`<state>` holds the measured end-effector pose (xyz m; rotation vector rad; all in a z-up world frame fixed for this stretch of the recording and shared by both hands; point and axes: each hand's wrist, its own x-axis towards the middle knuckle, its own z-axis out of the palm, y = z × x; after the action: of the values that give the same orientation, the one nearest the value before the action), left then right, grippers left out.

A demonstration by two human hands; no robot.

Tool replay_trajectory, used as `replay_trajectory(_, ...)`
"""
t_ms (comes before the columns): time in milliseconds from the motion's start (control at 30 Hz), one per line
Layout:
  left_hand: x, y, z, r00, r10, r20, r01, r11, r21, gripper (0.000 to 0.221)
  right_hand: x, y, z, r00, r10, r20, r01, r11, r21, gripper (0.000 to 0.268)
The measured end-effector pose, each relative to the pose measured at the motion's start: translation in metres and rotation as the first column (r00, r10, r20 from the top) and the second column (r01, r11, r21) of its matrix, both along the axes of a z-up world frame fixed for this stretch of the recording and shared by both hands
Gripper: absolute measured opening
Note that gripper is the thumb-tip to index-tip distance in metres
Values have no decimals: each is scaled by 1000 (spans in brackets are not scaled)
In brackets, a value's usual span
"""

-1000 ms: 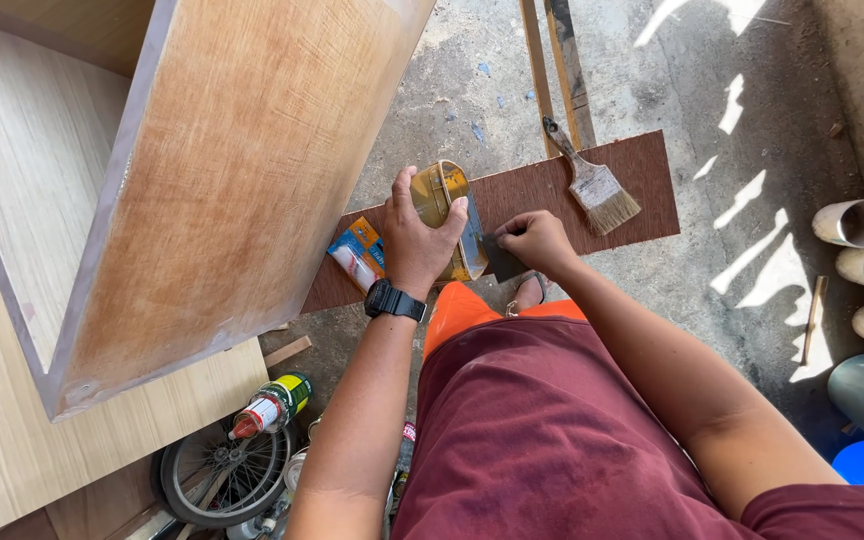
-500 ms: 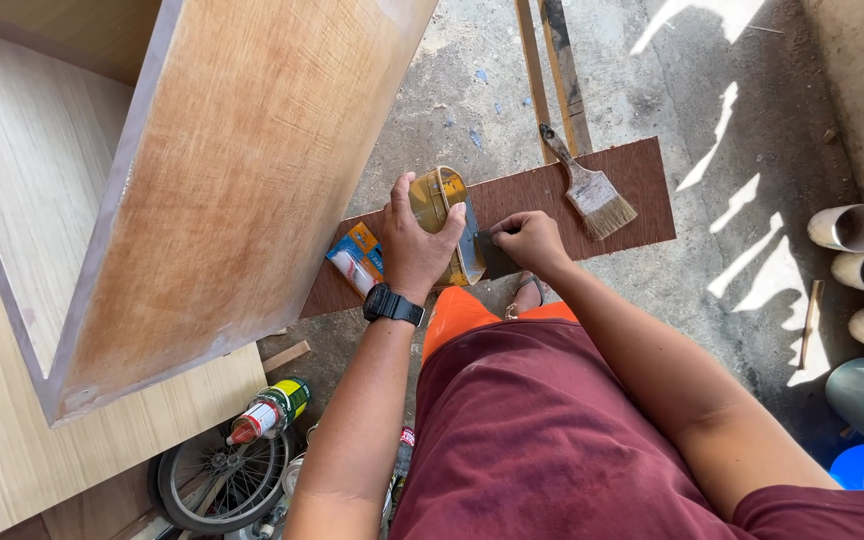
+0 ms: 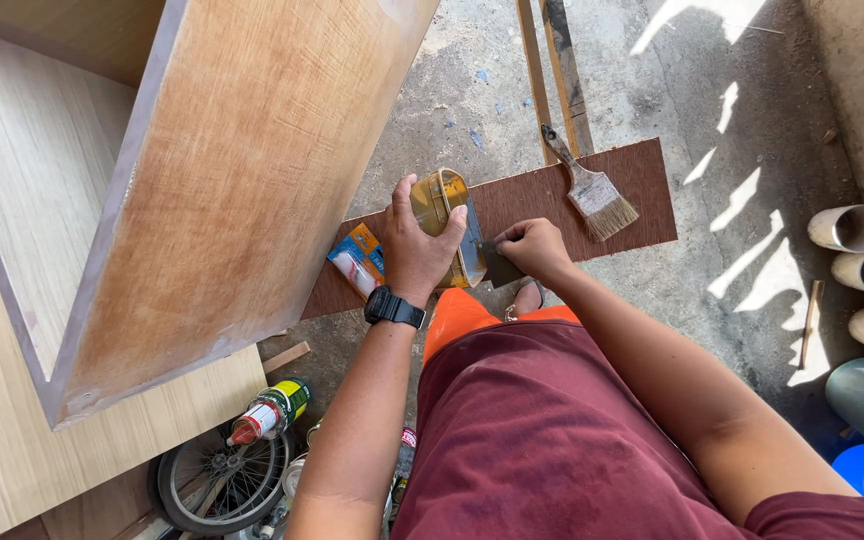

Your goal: Sanding a plastic container using sandpaper to smooth its surface or edges.

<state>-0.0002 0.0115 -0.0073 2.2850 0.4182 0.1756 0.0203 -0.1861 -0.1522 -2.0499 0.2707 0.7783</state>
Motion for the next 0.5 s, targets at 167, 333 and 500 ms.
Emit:
replay_trajectory(167, -5, -1, 1, 1000, 0, 14, -1, 1000, 2, 86, 7, 7, -5, 999, -40, 13, 40, 999, -5, 20)
replay_trajectory(333, -5, -4, 4, 1000, -8, 11, 8, 1000, -13, 86, -4, 0, 0, 999, -33, -40, 33, 999, -2, 21)
replay_trajectory(500, -9, -7, 3, 998, -21, 52, 20, 999, 29, 87, 1, 7, 1, 999, -32, 2, 32, 999, -15, 20)
